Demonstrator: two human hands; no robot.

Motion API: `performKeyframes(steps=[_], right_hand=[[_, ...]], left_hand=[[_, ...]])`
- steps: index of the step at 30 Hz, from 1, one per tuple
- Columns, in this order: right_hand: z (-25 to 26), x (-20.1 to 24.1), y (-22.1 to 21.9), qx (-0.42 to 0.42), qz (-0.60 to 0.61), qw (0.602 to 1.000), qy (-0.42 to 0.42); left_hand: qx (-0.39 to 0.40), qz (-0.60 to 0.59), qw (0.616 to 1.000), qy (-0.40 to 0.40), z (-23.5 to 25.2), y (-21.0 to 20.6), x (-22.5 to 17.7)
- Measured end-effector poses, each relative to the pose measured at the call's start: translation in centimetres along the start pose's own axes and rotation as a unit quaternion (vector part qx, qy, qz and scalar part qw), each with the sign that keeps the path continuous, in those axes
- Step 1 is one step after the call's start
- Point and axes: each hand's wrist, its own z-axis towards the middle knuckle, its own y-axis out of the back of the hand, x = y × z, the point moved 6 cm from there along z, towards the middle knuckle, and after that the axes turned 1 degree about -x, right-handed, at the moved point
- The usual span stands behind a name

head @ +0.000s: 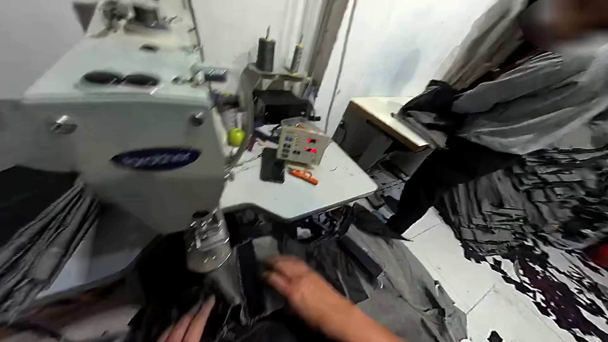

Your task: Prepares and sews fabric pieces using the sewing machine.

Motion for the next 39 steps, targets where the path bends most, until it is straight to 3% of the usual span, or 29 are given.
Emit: performKeyframes(steps=[2,6,9,13,15,19,23,25,27,29,31,33,35,36,39], right_hand=[[-0.6,-1.3,0.5,0.003,-0.039,0.999,-0.027],[0.5,-2.4,2.5,-0.08,-0.167,0.982,-0.04],[2.1,-1.3,2.0,-0.057,-0.231,0.969,-0.058],[3.5,3.2,-1.8,-0.052,-0.217,0.971,0.086],[4.2,3.9,-2.0,-0.075,-0.167,0.974,0.137],[6.3,1.9,2.2,-0.078,0.04,0.989,0.116],[6.8,4.0,6.5,-0.123,0.135,0.97,0.161],[7.2,4.9,7.0,-0.108,0.223,0.96,0.128],[7.6,4.0,5.0,-0.048,0.345,0.937,0.017],[8.1,2.0,2.1,0.028,0.466,0.873,-0.138],[9.3,0.1,0.7,0.058,0.526,0.815,-0.238],[11.5,-1.9,1.2,0.047,0.457,0.857,-0.235],[14.5,-2.4,2.9,0.02,0.29,0.945,-0.15],[15.9,-2.0,4.1,-0.019,0.203,0.974,-0.097],[18.6,-0.8,7.3,-0.069,0.061,0.996,0.001]], left_hand=[[-0.004,-0.01,1.0,0.013,-0.7,0.6,1.0],[-0.115,0.037,0.992,-0.028,0.2,-0.6,-0.7],[-0.116,0.075,0.99,-0.015,1.5,-2.4,-1.4],[-0.245,0.145,0.957,-0.06,1.5,-1.6,-1.1],[-0.287,0.129,0.947,-0.069,0.9,0.2,-0.2],[-0.29,0.083,0.953,0.006,-0.7,3.1,3.5],[-0.348,-0.142,0.924,-0.065,-2.9,9.3,4.8],[-0.34,-0.17,0.922,-0.065,-2.9,13.2,3.8],[-0.287,-0.147,0.946,0.032,-0.6,14.1,4.2],[-0.154,-0.125,0.97,0.142,3.4,13.0,5.8],[-0.095,-0.081,0.978,0.167,7.6,11.9,7.0],[-0.114,-0.055,0.98,0.153,11.6,12.4,7.5],[-0.279,0.002,0.959,0.053,16.0,12.1,10.9],[-0.321,0.006,0.947,0.023,18.0,12.1,12.7],[-0.28,0.064,0.958,0.02,20.7,13.8,14.9]])
